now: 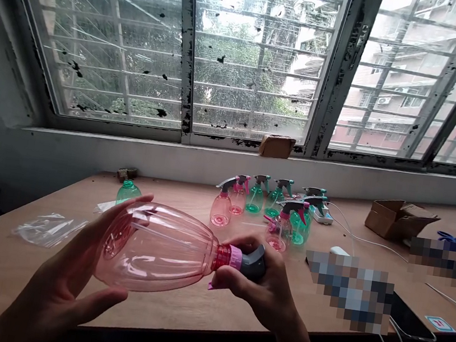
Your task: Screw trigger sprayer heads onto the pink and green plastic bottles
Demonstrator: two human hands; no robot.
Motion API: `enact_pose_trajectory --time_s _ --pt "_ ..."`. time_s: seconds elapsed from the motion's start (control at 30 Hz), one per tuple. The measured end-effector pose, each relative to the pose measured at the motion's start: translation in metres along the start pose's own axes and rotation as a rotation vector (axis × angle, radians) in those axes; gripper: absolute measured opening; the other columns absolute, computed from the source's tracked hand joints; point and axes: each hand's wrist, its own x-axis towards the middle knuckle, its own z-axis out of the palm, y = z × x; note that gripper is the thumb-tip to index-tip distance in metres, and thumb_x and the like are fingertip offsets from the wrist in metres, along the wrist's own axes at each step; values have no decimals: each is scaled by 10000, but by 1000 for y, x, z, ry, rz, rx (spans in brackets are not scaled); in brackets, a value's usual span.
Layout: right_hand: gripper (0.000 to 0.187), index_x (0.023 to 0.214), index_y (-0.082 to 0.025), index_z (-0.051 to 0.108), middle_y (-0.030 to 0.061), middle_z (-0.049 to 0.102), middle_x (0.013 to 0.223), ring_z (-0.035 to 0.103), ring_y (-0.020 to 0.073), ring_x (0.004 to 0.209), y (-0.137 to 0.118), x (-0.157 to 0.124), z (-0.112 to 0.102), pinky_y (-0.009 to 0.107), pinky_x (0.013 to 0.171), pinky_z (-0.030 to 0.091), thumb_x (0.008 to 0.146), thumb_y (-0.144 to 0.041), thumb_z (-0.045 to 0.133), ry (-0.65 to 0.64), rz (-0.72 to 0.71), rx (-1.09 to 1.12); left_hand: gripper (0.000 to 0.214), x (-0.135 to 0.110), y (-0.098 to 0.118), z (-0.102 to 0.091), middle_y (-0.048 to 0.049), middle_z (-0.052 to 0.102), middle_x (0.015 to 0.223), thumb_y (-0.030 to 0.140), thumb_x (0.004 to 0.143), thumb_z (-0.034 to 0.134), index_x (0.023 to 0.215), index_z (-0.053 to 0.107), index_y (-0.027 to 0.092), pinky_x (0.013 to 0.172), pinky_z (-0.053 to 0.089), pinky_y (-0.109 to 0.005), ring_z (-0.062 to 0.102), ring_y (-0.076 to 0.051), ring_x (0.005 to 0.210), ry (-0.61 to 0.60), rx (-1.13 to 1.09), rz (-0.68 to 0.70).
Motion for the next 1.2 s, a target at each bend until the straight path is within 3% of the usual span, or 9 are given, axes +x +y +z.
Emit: enact_pose_trajectory --time_s 0.17,0.27,0.37,0.53,0.63,0.8,0.9,1.07,1.2 --pt "432 1023 -213 795 37 832 775 843 259 660 -1 0 -2 361 636 738 843 -541 1012 14 -40 -119 896 -7 -3 1 39 395 1859 257 1066 766 1760 290 563 1382 355 -517 409 -333 1699 5 77 -28" --pt "429 1010 -222 810 22 815 752 797 225 616 0 1 -2 316 580 684 830 -551 1018 16 -67 -187 888 -4 -3 3 -1 420 1848 423 1017 840 1753 352 521 1376 373 -537 419 -381 1688 20 -5 -22" --pt "440 988 -223 827 10 780 719 724 198 559 2 1 -2 288 500 612 807 -571 1026 14 -89 -265 769 3 1 6 -19 494 1802 566 1021 795 1711 464 490 1380 368 -555 445 -400 1668 76 -30 -41" --pt "431 1010 -226 822 19 801 772 782 228 629 3 2 -2 303 556 655 818 -557 1023 12 -78 -219 809 1 1 5 47 384 1862 371 1047 802 1733 405 532 1410 278 -560 302 -365 1740 49 12 -26" --pt "424 1023 -215 818 22 798 782 793 230 664 3 2 -4 303 576 667 828 -531 1023 4 -48 -200 888 -6 -3 1 66 364 1871 317 1033 824 1747 351 555 1409 251 -539 322 -337 1736 23 22 -38" --pt "420 1002 -225 836 16 785 801 697 180 619 4 2 -3 271 548 595 814 -549 1027 13 -115 -273 808 -2 -2 5 -16 452 1830 579 1004 814 1726 466 473 1351 394 -511 457 -394 1665 73 -114 -66" --pt "428 993 -222 840 21 775 790 676 182 602 5 2 -1 278 530 573 828 -580 1006 15 -127 -311 709 4 2 10 6 450 1826 452 1048 802 1697 517 480 1361 406 -506 417 -376 1689 136 -112 -26" --pt "435 996 -228 831 25 790 790 742 212 636 3 2 2 296 553 616 818 -581 1013 14 -101 -263 805 3 6 9 69 388 1856 261 1044 813 1697 450 560 1414 294 -530 296 -331 1745 84 -30 9" --pt "449 985 -225 839 27 781 772 711 203 608 2 2 3 295 534 592 818 -608 1002 30 -108 -298 836 1 6 6 26 396 1853 415 996 879 1696 440 538 1412 284 -586 341 -382 1723 55 -97 10"
